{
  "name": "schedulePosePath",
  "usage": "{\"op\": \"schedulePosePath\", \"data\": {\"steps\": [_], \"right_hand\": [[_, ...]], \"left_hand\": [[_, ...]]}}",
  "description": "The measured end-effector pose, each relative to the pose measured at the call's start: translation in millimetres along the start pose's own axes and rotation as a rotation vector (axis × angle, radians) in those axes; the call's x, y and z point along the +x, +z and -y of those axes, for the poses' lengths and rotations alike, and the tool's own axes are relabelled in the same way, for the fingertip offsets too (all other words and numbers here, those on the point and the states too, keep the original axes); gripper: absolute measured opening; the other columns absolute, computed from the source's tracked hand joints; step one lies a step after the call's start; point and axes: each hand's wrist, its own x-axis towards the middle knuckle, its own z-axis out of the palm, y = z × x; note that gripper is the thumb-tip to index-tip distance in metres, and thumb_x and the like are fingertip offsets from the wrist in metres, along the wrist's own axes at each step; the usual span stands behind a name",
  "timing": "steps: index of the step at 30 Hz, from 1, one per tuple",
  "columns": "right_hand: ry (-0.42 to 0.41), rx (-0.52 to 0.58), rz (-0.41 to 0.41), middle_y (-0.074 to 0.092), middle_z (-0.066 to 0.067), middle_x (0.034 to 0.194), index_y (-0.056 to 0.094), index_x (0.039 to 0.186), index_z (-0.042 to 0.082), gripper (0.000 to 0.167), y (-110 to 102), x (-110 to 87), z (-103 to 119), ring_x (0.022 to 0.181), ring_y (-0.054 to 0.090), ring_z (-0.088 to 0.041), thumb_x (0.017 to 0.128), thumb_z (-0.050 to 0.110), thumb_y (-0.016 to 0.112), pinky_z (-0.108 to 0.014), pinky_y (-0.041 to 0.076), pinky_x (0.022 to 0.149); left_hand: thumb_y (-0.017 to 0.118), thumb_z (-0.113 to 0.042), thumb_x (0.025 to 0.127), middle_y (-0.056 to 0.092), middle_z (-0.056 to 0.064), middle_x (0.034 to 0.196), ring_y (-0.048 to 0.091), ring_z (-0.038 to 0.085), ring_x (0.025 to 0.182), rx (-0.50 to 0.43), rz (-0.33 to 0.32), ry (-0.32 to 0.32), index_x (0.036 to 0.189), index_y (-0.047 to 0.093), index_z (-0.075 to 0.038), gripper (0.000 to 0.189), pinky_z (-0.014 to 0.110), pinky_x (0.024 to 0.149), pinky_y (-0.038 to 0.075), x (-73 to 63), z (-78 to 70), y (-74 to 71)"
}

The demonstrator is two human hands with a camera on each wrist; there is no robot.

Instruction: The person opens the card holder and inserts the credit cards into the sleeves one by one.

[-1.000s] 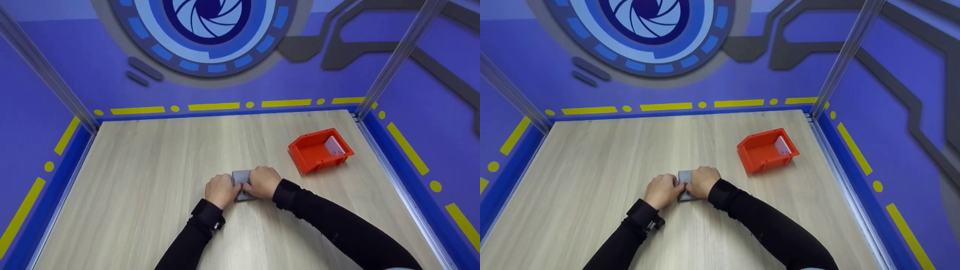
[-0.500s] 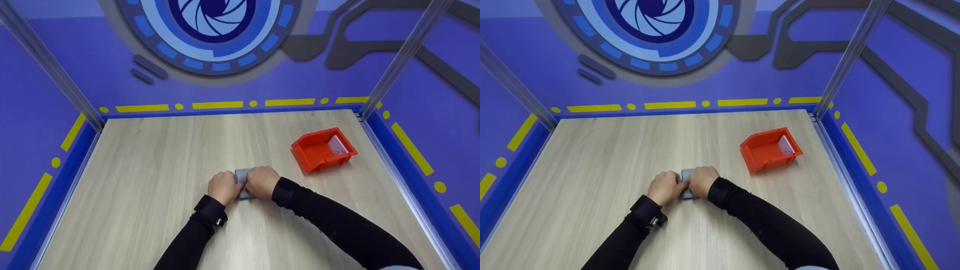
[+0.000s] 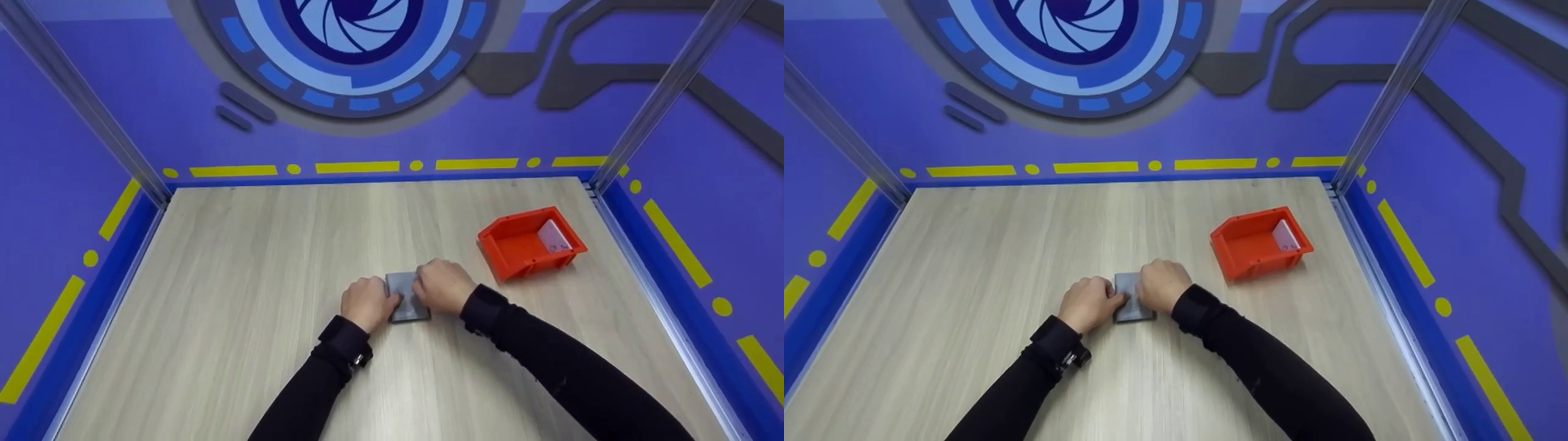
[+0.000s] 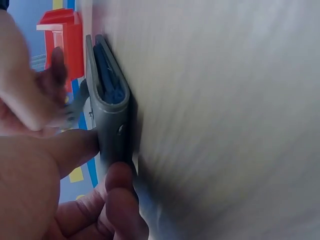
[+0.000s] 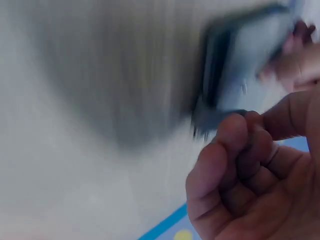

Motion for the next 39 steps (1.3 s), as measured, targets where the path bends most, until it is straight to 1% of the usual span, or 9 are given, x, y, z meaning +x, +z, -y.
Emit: {"op": "schedulePosePath", "data": {"steps": [3,9,11,14,17,20,24,32,39], "right_hand": [[0.096,0.014,-0.023,0.053,-0.004,0.068,0.065,0.075,0.008,0.03,-6,-5.4,-13,0.064,0.049,-0.022,0.103,0.021,0.066,-0.041,0.045,0.063],[0.23,0.0,0.058,0.061,-0.005,0.072,0.073,0.081,0.008,0.027,2,-20.7,-36,0.068,0.054,-0.022,0.101,0.024,0.063,-0.039,0.046,0.067],[0.25,0.003,0.056,0.061,-0.006,0.075,0.073,0.086,0.008,0.024,5,-22.7,-38,0.07,0.055,-0.023,0.101,0.024,0.064,-0.04,0.047,0.069],[0.245,-0.009,0.01,0.061,-0.006,0.078,0.069,0.092,0.007,0.015,7,-23.6,-40,0.072,0.057,-0.023,0.099,0.021,0.068,-0.04,0.048,0.07],[0.2,-0.014,-0.036,0.059,-0.005,0.078,0.066,0.092,0.009,0.01,6,-23.6,-38,0.071,0.056,-0.022,0.098,0.016,0.07,-0.039,0.048,0.067],[0.136,-0.007,-0.052,0.059,-0.004,0.077,0.067,0.089,0.009,0.012,8,-23.7,-35,0.069,0.054,-0.02,0.098,0.013,0.073,-0.038,0.047,0.066],[0.079,0.024,-0.052,0.058,-0.002,0.074,0.068,0.082,0.01,0.019,12,-25.0,-33,0.068,0.052,-0.019,0.098,0.014,0.075,-0.037,0.046,0.066],[0.094,0.05,-0.06,0.054,-0.001,0.071,0.065,0.075,0.011,0.028,12,-24.2,-36,0.067,0.049,-0.019,0.1,0.016,0.075,-0.038,0.044,0.065],[0.096,0.084,-0.059,0.058,-0.001,0.073,0.067,0.076,0.013,0.027,9,-22.9,-37,0.069,0.053,-0.019,0.101,0.019,0.075,-0.038,0.046,0.066]], "left_hand": [[0.084,-0.039,0.096,0.048,-0.004,0.065,0.046,0.015,0.057,0.011,0.003,0.003,0.063,0.041,-0.021,0.057,0.033,0.053,0.034,0.1,-1.3,-0.1],[0.083,-0.04,0.097,0.046,-0.005,0.063,0.044,0.014,0.057,0.02,0.026,-0.015,0.062,0.039,-0.021,0.059,0.032,0.052,0.033,1.9,-4.4,-1.0],[0.083,-0.04,0.097,0.045,-0.005,0.063,0.044,0.014,0.056,0.023,0.024,-0.015,0.062,0.039,-0.021,0.059,0.032,0.052,0.033,3.3,-5.0,-2.4],[0.084,-0.041,0.096,0.046,-0.005,0.063,0.044,0.015,0.057,0.043,0.003,-0.008,0.061,0.04,-0.02,0.06,0.033,0.053,0.034,5.4,-5.7,-2.5],[0.087,-0.042,0.094,0.057,-0.002,0.067,0.052,0.016,0.06,0.077,-0.058,0.004,0.065,0.055,-0.016,0.051,0.035,0.055,0.041,3.5,-7.8,-1.5],[0.089,-0.04,0.093,0.071,0.004,0.076,0.065,0.02,0.066,0.114,-0.135,0.039,0.08,0.072,-0.01,0.037,0.04,0.058,0.052,-2.0,-13.3,0.8],[0.089,-0.038,0.092,0.074,0.009,0.083,0.073,0.028,0.073,0.153,-0.197,0.103,0.091,0.077,-0.006,0.035,0.045,0.062,0.057,-8.5,-26.0,7.9],[0.092,-0.049,0.087,0.074,0.009,0.083,0.073,0.028,0.073,0.248,-0.209,0.239,0.089,0.074,-0.009,0.044,0.044,0.059,0.058,-9.9,-53.0,26.2],[0.089,-0.059,0.088,0.075,0.008,0.087,0.073,0.029,0.077,0.324,-0.19,0.234,0.093,0.072,-0.012,0.05,0.043,0.058,0.057,-10.3,-61.1,34.5]]}}
